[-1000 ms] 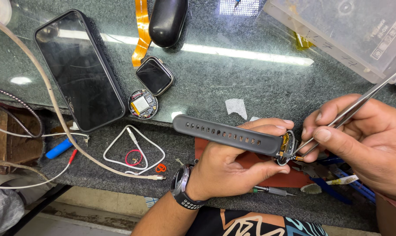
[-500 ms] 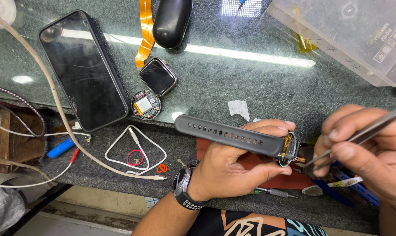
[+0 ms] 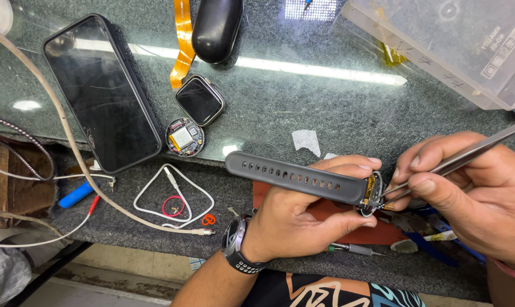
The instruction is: The person uses tweezers to manipulate internal components of a disassembled smartwatch, adjusting and repositioning parts within the watch case. The person holds the watch steady with one hand while using the other to carefully move small components.
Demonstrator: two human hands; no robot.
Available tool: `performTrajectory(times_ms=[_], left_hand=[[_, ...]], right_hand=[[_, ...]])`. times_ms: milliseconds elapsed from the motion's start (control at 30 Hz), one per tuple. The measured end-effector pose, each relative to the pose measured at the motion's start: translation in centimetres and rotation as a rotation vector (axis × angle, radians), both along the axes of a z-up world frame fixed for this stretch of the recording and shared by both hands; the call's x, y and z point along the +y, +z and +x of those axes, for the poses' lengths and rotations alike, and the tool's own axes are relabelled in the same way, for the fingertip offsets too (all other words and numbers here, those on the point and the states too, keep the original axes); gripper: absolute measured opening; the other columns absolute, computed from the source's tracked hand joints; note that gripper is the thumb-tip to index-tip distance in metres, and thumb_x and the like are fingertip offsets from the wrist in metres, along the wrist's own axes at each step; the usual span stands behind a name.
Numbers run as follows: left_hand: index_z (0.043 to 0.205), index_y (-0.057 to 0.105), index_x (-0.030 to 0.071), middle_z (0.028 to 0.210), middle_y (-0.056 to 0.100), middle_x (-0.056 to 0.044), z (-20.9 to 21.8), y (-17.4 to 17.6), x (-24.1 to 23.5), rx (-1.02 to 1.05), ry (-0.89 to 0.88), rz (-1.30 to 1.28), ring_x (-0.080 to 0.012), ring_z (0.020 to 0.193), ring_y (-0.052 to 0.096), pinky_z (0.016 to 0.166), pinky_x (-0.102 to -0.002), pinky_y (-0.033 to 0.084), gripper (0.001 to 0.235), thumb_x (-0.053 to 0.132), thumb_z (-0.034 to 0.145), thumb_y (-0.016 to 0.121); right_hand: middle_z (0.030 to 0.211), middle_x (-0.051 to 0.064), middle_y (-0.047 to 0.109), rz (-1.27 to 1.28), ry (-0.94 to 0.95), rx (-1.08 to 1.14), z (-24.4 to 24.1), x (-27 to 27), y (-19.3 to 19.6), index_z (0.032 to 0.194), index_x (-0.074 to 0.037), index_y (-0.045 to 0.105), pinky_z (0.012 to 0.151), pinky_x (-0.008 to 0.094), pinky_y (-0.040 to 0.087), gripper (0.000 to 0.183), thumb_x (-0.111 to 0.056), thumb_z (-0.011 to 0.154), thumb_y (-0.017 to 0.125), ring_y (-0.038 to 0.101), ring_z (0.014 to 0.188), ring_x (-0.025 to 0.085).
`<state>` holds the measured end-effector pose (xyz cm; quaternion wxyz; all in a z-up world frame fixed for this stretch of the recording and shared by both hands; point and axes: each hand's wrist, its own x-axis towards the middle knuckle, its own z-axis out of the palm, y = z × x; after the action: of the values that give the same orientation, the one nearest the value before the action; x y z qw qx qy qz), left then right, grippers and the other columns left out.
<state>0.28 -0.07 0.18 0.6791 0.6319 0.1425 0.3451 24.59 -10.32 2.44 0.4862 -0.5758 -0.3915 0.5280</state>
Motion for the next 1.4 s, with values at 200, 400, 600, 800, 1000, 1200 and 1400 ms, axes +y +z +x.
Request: performTrajectory(times_ms=[200, 400, 600, 800, 1000, 1200, 1400], left_hand=[[0.136, 0.059, 0.002, 0.143, 0.064, -0.014, 0.0, 0.1, 0.1, 0.002, 0.002, 0.02, -0.0239, 0.133, 0.061, 0.113, -0.033, 0.052, 0.051, 0.003, 0.094, 0.087], [0.136, 0.059, 0.002, 0.143, 0.064, -0.014, -0.1, 0.0, 0.1, 0.01, 0.0, 0.028, -0.0233, 0.132, 0.061, 0.113, -0.032, 0.052, 0.051, 0.003, 0.094, 0.087], [0.135, 0.058, 0.002, 0.142, 0.064, -0.014, 0.0, 0.2, 0.2, 0.011, 0.014, 0.03, -0.023, 0.131, 0.062, 0.112, -0.031, 0.053, 0.052, 0.005, 0.093, 0.087], [0.136, 0.059, 0.0, 0.142, 0.065, -0.016, -0.8, 1.7, 0.8, 0.028, 0.044, 0.032, -0.0232, 0.129, 0.064, 0.108, -0.03, 0.055, 0.052, 0.004, 0.093, 0.088], [0.138, 0.057, 0.0, 0.142, 0.063, -0.016, -2.1, 4.5, 3.2, 0.062, 0.039, 0.171, -0.0248, 0.132, 0.063, 0.112, -0.033, 0.055, 0.056, 0.005, 0.092, 0.089], [0.135, 0.057, 0.0, 0.138, 0.063, -0.018, -2.6, 7.9, 5.1, 0.088, 0.032, 0.332, -0.0286, 0.133, 0.066, 0.113, -0.036, 0.06, 0.056, 0.002, 0.089, 0.089], [0.129, 0.06, 0.001, 0.139, 0.065, -0.021, -2.5, 9.2, 5.9, 0.176, 0.088, 0.365, -0.027, 0.116, 0.077, 0.096, -0.033, 0.069, 0.054, 0.002, 0.085, 0.09]], right_hand=[[0.105, 0.021, 0.068, -0.02, -0.01, -0.036, 0.0, 0.0, 0.1, 0.114, 0.001, 0.059, 0.076, 0.037, 0.064, 0.014, -0.003, 0.1, 0.06, 0.078, 0.089, 0.026], [0.103, 0.02, 0.069, -0.061, -0.006, -0.08, 0.0, 0.2, 0.0, 0.114, 0.001, 0.058, 0.073, 0.036, 0.064, 0.014, -0.002, 0.1, 0.06, 0.078, 0.087, 0.025], [0.102, 0.022, 0.065, -0.037, -0.119, 0.078, 0.4, 0.7, 0.3, 0.114, 0.001, 0.057, 0.07, 0.039, 0.064, 0.014, 0.0, 0.1, 0.058, 0.077, 0.084, 0.029], [0.11, 0.021, 0.064, 0.037, -0.062, 0.11, 1.2, 1.0, 0.5, 0.114, -0.001, 0.056, 0.077, 0.041, 0.065, 0.032, 0.01, 0.085, 0.065, 0.077, 0.097, 0.032], [0.103, 0.022, 0.066, 0.161, -0.105, 0.193, 0.8, 1.0, 0.2, 0.116, -0.001, 0.058, 0.084, 0.043, 0.064, 0.027, 0.008, 0.093, 0.069, 0.076, 0.102, 0.032], [0.103, 0.018, 0.067, 0.303, -0.157, 0.102, -0.7, 0.0, 0.9, 0.113, -0.004, 0.053, 0.092, 0.044, 0.068, 0.025, 0.003, 0.097, 0.071, 0.076, 0.1, 0.029], [0.105, 0.015, 0.067, 0.425, -0.192, -0.013, -2.0, 0.0, 2.1, 0.118, -0.008, 0.048, 0.095, 0.041, 0.068, 0.029, 0.0, 0.1, 0.069, 0.077, 0.101, 0.026]])
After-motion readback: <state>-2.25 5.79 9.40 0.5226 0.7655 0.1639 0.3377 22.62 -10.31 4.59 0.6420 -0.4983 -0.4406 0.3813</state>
